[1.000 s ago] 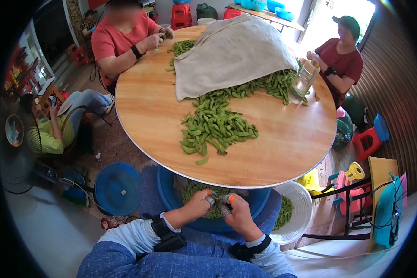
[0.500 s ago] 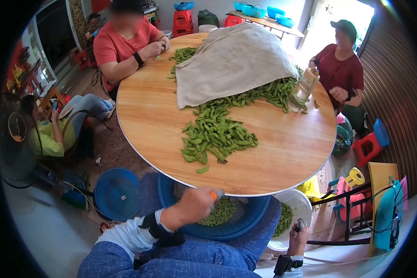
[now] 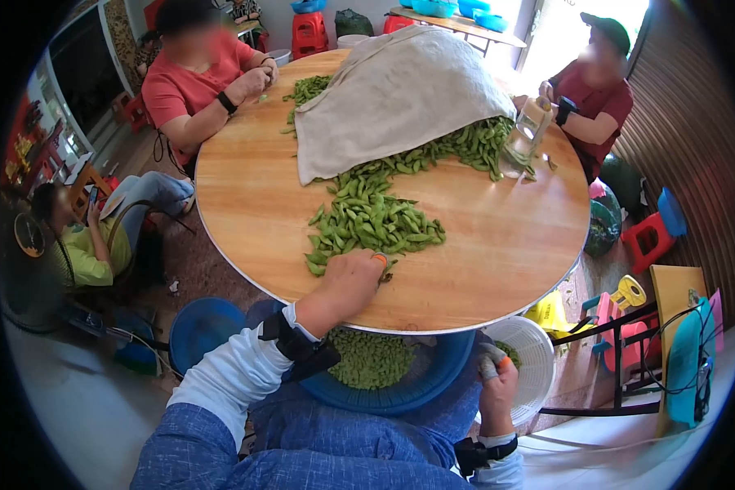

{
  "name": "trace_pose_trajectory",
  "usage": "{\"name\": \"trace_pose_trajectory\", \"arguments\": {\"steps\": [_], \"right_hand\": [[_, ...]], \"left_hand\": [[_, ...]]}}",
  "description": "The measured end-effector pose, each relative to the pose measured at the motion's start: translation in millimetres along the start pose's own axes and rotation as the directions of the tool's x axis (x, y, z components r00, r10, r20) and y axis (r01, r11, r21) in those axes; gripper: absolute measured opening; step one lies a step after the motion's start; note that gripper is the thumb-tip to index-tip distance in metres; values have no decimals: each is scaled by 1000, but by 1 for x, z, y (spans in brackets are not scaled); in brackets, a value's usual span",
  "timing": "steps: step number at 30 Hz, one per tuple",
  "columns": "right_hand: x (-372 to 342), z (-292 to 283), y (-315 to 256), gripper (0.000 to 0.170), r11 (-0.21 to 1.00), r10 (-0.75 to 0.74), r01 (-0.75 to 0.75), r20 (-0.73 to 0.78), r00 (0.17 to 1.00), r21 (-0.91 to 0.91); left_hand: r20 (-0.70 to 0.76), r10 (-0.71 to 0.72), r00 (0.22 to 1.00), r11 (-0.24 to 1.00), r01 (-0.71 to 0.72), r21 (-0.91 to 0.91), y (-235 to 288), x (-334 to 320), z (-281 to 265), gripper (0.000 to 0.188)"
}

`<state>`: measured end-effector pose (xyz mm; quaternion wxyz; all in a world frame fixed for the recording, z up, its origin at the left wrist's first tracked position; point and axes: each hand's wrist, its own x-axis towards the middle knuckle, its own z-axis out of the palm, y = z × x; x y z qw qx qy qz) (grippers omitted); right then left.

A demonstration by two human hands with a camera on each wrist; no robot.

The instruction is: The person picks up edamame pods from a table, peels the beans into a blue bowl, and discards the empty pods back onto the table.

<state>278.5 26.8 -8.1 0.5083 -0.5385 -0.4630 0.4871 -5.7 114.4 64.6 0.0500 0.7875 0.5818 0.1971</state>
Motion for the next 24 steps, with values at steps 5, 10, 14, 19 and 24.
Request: {"name": "trace_pose_trajectory", "arguments": {"steps": [5, 10, 14, 19, 24], "right_hand": [[4, 56, -51, 21, 997, -80, 78, 243, 967, 15], [10, 77, -58, 21, 998, -59, 61, 281, 958, 1], [17, 87, -50, 22, 995, -59, 83, 347, 936, -54], [18, 93, -57, 23, 993, -58, 93, 381, 923, -74], [17, 92, -62, 23, 1000, -29, 25, 379, 925, 14]], "left_hand": [[-5, 17, 1000, 986, -18, -167, -3, -11, 1, 11], [-60, -156, 986, 975, 144, -167, 0, -13, -17, 9], [24, -236, 972, 969, 233, 78, 5, 3, -15, 9], [-9, -132, 991, 987, 132, 95, -12, 8, 2, 15], [-3, -185, 983, 904, 169, -393, -2, -9, -23, 14]]}}
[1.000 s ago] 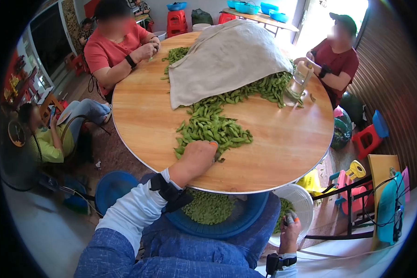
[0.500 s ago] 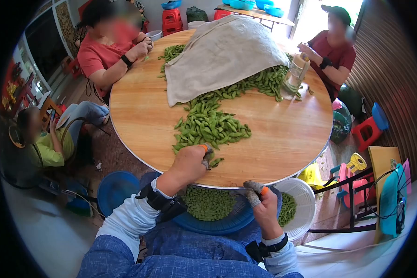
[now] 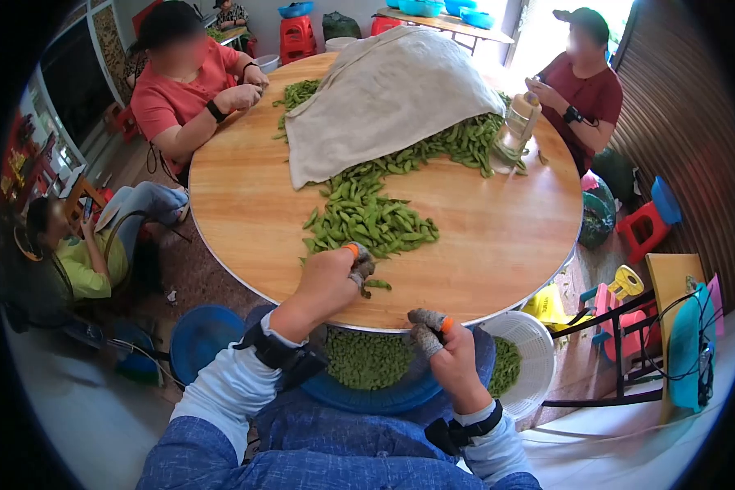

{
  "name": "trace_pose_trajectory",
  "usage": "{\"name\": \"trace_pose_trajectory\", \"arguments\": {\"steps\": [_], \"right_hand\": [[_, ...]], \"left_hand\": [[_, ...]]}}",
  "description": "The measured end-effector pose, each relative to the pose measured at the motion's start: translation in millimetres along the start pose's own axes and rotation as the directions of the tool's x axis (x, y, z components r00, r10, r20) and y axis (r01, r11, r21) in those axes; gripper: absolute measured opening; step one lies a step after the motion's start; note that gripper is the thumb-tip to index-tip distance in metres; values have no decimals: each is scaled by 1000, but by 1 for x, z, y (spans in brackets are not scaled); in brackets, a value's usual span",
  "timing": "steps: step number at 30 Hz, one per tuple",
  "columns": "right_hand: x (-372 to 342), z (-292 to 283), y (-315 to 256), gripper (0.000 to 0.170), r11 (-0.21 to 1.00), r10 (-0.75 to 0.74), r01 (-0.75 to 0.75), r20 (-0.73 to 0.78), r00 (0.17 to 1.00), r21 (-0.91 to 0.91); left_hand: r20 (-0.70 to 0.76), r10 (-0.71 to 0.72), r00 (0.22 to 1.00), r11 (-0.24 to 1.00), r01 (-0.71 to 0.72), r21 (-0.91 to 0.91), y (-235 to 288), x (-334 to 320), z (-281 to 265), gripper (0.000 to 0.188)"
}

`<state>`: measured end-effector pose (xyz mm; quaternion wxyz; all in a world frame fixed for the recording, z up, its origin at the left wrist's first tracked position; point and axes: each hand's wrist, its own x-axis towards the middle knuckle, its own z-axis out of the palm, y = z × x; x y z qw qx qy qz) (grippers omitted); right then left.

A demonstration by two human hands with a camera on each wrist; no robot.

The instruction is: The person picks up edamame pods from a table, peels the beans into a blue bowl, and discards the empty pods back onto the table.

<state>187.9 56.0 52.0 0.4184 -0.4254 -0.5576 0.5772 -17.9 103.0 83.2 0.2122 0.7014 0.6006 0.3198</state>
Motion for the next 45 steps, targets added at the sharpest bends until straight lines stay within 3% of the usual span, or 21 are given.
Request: {"name": "trace_pose_trajectory", "arguments": {"steps": [1, 2, 5, 8, 10, 12, 13, 16, 19, 22, 25, 27, 28, 37, 45], "right_hand": [[2, 1, -2, 24, 1000, -10, 9, 11, 1000, 23], [3, 3, -8, 25, 998, 4, -6, 34, 999, 65], [2, 8, -23, 25, 983, 30, -49, 110, 994, 177], [-1, 11, -22, 24, 949, 59, -111, 180, 982, 296], [-3, 13, -20, 21, 893, 113, -181, 183, 976, 413], [-4, 11, -16, 20, 909, 133, -201, 202, 970, 365], [-3, 10, -15, 19, 917, 142, -209, 213, 967, 340], [-3, 7, -23, 18, 960, 45, -111, 250, 967, 257], [-1, 6, -17, 18, 964, -91, 10, 298, 950, 265], [-6, 7, -13, 19, 978, -37, -10, 216, 976, 210], [-13, 8, -7, 21, 981, 23, -33, 52, 998, 191], [-18, 8, -7, 19, 963, 68, -100, 134, 989, 249], [-19, 8, -7, 18, 952, 86, -133, 175, 981, 276], [-19, 12, -5, 18, 913, 186, -250, 217, 958, 323], [-19, 10, -2, 20, 908, 171, -246, 235, 957, 339]], "left_hand": [[55, -77, 996, 947, 90, -307, 3, -6, -1, 14], [129, -131, 983, 796, 182, -577, 6, -12, -3, 13], [317, -148, 937, 546, 344, -764, 19, -37, -2, 14], [251, -113, 962, 517, 272, -812, 18, -58, 11, 17], [232, -79, 969, 584, 234, -777, 15, -67, 16, 20], [209, -36, 977, 637, 183, -749, 16, -72, 22, 21], [215, -37, 976, 583, 196, -789, 17, -73, 25, 20], [546, -38, 837, 427, 507, -748, 12, -71, 22, 23], [555, 89, 827, 517, 438, -736, 13, -71, 17, 23], [548, 113, 829, 519, 422, -744, 10, -71, 18, 24], [293, -17, 956, 709, 218, -671, 8, -82, 29, 20], [175, 139, 975, 929, -67, -365, 6, -84, 31, 24], [140, 232, 963, 963, -207, -175, 5, -84, 32, 26], [89, 363, 927, 924, -371, 91, 12, -88, 28, 27], [115, 429, 896, 884, -442, 154, 15, -89, 28, 22]]}}
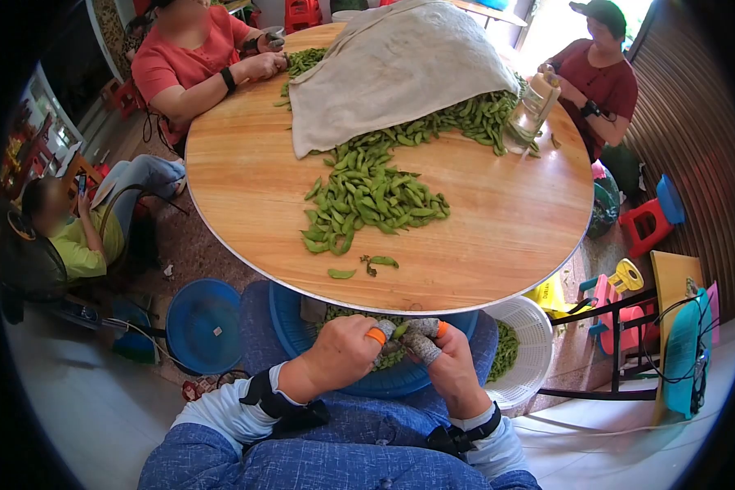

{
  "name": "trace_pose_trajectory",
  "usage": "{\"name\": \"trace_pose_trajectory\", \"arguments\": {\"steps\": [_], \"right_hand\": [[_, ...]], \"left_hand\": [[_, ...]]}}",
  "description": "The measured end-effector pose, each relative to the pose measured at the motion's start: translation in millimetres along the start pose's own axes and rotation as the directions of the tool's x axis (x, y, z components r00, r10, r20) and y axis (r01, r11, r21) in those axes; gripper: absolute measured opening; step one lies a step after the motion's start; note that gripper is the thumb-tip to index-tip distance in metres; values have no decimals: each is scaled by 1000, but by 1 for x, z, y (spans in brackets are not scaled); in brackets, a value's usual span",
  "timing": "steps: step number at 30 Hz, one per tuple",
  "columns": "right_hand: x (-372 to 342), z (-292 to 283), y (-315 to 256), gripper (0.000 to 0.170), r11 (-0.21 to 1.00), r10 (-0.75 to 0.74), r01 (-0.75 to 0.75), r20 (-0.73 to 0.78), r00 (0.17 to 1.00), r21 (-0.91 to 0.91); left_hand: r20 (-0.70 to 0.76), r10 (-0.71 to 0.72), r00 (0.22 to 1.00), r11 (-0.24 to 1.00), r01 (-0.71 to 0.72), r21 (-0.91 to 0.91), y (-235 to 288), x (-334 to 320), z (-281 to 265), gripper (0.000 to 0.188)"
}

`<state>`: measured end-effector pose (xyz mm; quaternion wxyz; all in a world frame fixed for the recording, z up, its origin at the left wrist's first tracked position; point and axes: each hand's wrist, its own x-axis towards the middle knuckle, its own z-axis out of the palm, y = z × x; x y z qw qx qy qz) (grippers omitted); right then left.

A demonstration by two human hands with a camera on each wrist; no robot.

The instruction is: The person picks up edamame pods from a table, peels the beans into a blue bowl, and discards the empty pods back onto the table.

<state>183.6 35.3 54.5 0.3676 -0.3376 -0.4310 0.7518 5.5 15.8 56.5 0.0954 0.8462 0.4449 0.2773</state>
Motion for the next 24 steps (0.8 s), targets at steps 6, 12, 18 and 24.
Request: {"name": "trace_pose_trajectory", "arguments": {"steps": [6, 12, 18, 24], "right_hand": [[0, 3, -2, 16, 1000, -5, 5, -27, 1000, -4], [2, 4, 8, 13, 1000, -5, 5, -60, 998, 12], [9, -4, 27, 20, 996, -5, 7, -12, 1000, 90], [9, -4, 33, 22, 988, -152, 152, 4, 988, 15]], "left_hand": [[34, 4, 999, 999, -5, 32, 3, 0, -1, 21], [-17, 71, 997, 993, -69, 101, 0, -2, 4, 13], [-2, -36, 999, 998, 36, -55, -11, -13, 21, 22], [34, -318, 947, 762, 277, -586, -2, -12, 30, 26]]}}
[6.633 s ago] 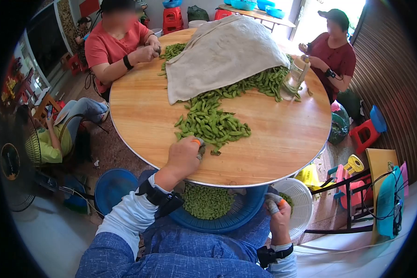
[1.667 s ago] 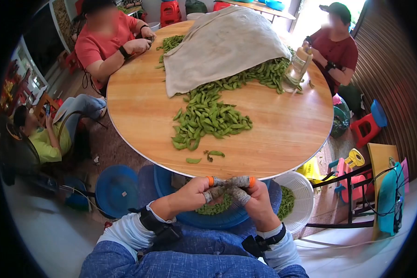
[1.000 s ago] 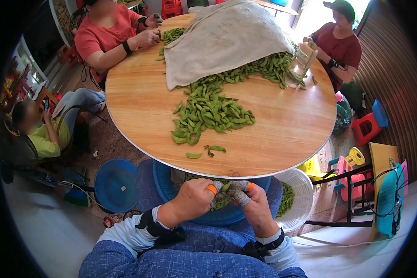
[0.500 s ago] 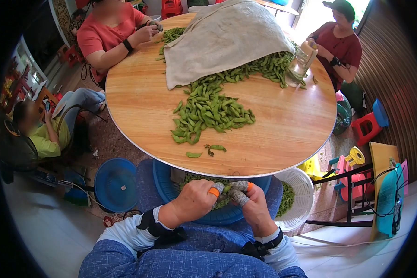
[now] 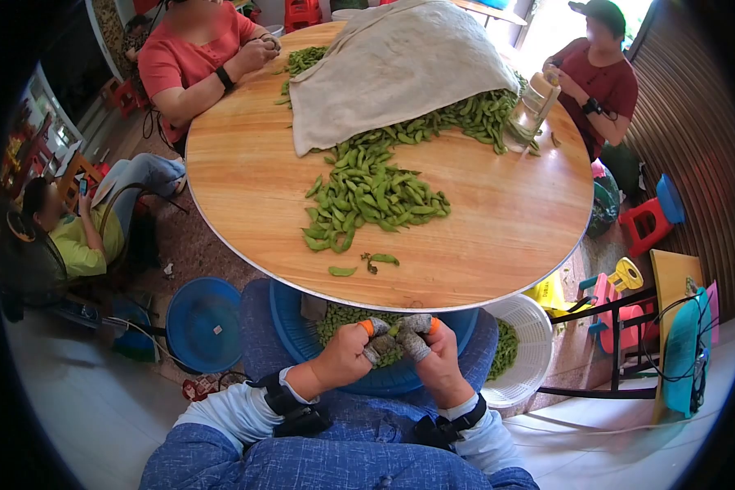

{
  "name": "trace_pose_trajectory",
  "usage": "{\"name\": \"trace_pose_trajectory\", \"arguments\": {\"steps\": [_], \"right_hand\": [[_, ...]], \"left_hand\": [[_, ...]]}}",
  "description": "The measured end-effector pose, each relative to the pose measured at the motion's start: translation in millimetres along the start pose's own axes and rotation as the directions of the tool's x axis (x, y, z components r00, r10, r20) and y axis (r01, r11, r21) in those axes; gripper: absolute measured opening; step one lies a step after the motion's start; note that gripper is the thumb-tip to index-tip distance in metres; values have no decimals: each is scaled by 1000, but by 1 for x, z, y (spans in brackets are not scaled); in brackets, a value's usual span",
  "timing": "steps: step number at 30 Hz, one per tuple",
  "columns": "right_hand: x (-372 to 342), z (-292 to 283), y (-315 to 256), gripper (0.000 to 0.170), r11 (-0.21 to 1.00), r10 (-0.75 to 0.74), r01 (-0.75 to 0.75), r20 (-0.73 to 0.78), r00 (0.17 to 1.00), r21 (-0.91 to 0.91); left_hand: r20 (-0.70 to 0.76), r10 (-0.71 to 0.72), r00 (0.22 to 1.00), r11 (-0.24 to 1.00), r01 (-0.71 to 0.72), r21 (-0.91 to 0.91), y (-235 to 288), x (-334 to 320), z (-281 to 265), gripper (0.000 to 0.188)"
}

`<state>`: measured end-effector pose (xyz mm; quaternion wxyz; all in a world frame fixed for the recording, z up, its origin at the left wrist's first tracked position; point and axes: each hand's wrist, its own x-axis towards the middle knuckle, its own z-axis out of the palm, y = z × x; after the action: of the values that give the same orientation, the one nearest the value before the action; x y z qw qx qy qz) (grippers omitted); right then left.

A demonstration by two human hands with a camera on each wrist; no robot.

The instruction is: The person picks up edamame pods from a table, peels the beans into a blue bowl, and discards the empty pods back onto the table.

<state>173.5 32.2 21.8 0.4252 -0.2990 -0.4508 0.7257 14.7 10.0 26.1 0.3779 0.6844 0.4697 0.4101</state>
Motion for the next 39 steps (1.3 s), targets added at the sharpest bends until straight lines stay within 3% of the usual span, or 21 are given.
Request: {"name": "trace_pose_trajectory", "arguments": {"steps": [1, 4, 7, 10, 13, 15, 17, 19, 21, 22, 25, 26, 29, 32, 35, 38, 39], "right_hand": [[0, -2, -1, 22, 1000, 0, 0, 1, 1000, -21], [1, -2, -5, 21, 998, 38, -39, -23, 999, -57], [1, 0, -9, 20, 993, 94, -95, -20, 995, -66], [0, -1, -9, 20, 990, 124, -124, -9, 992, -59], [-1, 0, -7, 19, 995, 80, -79, 5, 997, -63], [-1, 2, -4, 17, 996, 18, -17, 14, 1000, -92], [-1, 1, 0, 15, 988, -55, 57, 17, 998, -141], [-2, -1, -7, 14, 928, -63, 63, 14, 998, -366], [-2, 0, -11, 14, 843, -73, 78, 29, 997, -532], [-2, 1, -12, 15, 803, -77, 89, 46, 996, -589], [-3, 7, -11, 19, 712, -69, 106, 81, 994, -694], [-3, 5, -4, 19, 707, -58, 91, 71, 996, -701], [-4, 4, 4, 17, 627, -74, 105, 76, 994, -772], [-2, -1, 19, 16, 614, -94, 117, 74, 993, -781], [-2, 0, 22, 15, 619, -82, 103, 66, 994, -779], [-5, -3, 24, 16, 613, -61, 62, 30, 998, -788], [-8, -9, 26, 16, 590, -75, 58, 18, 997, -805]], "left_hand": [[14, -40, 999, 997, 41, -67, 3, 1, -1, 26], [28, 111, 993, 877, -111, 468, 12, 4, -7, 28], [112, 142, 983, 792, -181, 583, 9, 0, -9, 28], [93, 175, 980, 842, -198, 501, 0, 0, -8, 27], [19, 109, 994, 974, -111, 199, -7, -1, -5, 23], [15, -76, 997, 989, 77, -125, -3, -1, -4, 21], [138, -272, 952, 868, 305, -391, -3, 0, -6, 20], [366, -423, 829, 633, 559, -535, -6, 2, -16, 22], [302, -386, 872, 889, 439, -130, -6, 3, -24, 20], [275, -358, 892, 934, 345, 96, -5, 4, -27, 20], [296, -369, 881, 886, 429, -174, -19, -4, -15, 18], [321, -433, 843, 815, 518, -261, -20, -6, -12, 19], [272, -512, 815, 765, 576, -287, -28, -10, -3, 14], [194, -472, 860, 772, 509, -382, -46, -15, 8, 18], [215, -627, 749, 533, 614, -583, -47, -17, 18, 15], [240, -634, 735, 546, 645, -535, -58, -21, 22, 17], [195, -601, 775, 743, 632, -219, -51, -18, 18, 16]]}}
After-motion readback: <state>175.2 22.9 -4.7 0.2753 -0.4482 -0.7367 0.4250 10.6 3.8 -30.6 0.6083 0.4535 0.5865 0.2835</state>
